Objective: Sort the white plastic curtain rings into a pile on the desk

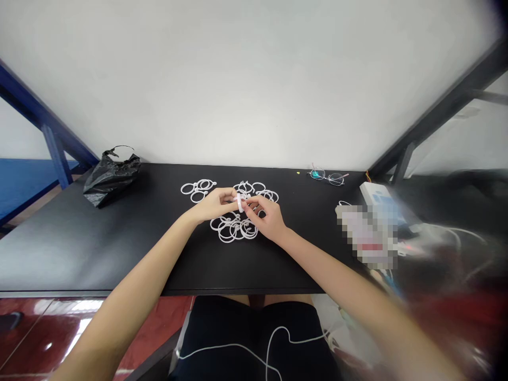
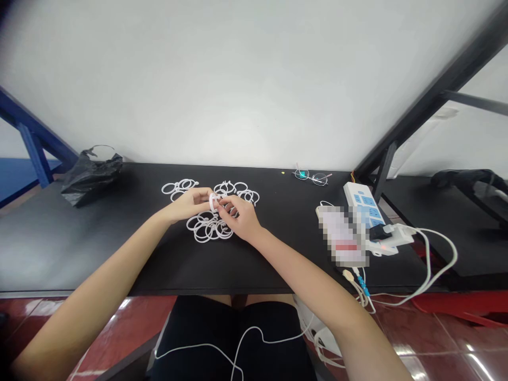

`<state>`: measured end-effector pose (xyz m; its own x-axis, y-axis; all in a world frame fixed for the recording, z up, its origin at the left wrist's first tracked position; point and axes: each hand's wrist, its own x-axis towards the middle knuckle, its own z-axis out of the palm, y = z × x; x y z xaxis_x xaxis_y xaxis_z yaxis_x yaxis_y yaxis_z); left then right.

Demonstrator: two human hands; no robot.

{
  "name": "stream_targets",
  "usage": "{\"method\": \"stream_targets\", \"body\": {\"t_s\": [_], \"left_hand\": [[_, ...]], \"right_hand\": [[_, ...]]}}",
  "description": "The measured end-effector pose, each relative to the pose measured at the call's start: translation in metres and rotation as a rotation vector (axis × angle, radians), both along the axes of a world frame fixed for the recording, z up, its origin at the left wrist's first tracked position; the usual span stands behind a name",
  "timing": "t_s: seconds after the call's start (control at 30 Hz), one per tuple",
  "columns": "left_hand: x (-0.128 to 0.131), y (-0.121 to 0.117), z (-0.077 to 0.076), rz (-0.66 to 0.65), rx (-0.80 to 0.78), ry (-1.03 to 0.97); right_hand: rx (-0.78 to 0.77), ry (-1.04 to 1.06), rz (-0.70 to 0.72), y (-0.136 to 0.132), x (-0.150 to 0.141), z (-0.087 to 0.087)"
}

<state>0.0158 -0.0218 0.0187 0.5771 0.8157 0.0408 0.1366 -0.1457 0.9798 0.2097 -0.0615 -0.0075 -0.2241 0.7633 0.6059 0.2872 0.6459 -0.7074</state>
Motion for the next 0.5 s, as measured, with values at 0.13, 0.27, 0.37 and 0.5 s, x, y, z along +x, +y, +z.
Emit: {"method": "stream_targets", "body": {"t_s": [0.13,0.27,0.37,0.5], "left_hand": [[0.0007,-0.0009,0.0014,-0.005,0.023,0.003],[0.0011,-0.0017,0.0025,-0.005,0.044,0.020],[0.0016,-0.0021,0.0030,-0.010,0.056,0.020],[0.0018,-0.0020,0.0031,0.002,0.076,0.047]], "right_hand": [[0.047,-0.019,0.034,-0.0021,0.0015,0.0025],[0.072,-0.052,0.021,-0.0023,0.0019,0.0028],[0.091,-0.053,0.028,-0.0016,0.0015,0.0020],[0.090,-0.065,0.003,-0.0008,0.0007,0.0000]]}}
